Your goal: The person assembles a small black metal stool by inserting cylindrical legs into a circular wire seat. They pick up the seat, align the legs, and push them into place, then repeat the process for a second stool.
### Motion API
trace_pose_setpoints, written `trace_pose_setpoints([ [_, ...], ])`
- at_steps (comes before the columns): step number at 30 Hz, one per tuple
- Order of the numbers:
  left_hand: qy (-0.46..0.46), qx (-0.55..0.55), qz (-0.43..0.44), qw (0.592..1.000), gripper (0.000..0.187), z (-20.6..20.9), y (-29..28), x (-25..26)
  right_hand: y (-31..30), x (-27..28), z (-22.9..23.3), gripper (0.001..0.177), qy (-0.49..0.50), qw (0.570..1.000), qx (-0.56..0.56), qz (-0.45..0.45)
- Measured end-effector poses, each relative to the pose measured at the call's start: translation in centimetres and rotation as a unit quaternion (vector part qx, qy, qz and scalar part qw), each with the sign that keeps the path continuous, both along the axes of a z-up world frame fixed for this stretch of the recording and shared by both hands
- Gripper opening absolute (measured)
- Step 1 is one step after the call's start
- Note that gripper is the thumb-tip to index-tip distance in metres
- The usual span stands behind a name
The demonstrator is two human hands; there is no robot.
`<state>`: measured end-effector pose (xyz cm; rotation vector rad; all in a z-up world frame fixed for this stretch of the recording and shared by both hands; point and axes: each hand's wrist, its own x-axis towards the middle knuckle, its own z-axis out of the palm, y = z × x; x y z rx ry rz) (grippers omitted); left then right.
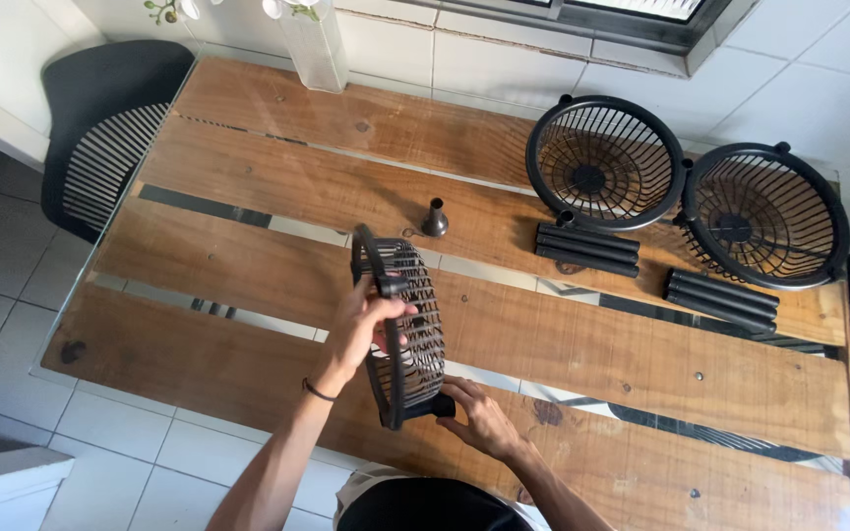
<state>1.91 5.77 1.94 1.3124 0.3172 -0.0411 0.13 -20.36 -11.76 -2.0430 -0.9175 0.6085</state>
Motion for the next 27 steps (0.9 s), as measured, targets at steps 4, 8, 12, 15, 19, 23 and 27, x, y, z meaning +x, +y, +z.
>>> trace_pose_setpoints([
  [4,0.007,-0.007,-0.038,0.999,0.052,0.8,-1.3,-0.2,0.2,0.2,-2.3,0.056,-0.023,0.998,-0.057,0.024],
  [8,0.106,0.104,-0.060,0.987,0.056,0.7,-1.9,-0.1,0.5,0.3,-4.0,0.063,-0.047,0.994,-0.077,0.058],
  [12,0.018,0.036,-0.065,0.997,0.053,0.0,-2.1,-0.6,0.8,4.5,-4.7,0.074,-0.074,0.990,-0.040,0.116],
  [15,0.029,0.034,-0.058,0.997,0.045,0.1,-1.6,-1.1,2.5,11.3,-4.3,0.050,-0.124,0.991,-0.003,0.044],
  [19,0.089,0.271,-0.004,0.959,0.038,1.9,-0.7,-1.9,5.9,19.1,-2.5,0.030,-0.053,0.989,0.047,-0.126],
  [23,0.098,0.435,0.068,0.892,0.033,3.7,0.7,1.2,9.0,23.0,-0.8,0.028,-0.022,0.972,0.053,-0.228],
  [27,-0.150,0.473,0.003,0.868,0.021,2.4,3.2,8.8,12.0,25.3,-0.9,0.039,0.018,0.953,0.100,-0.287],
])
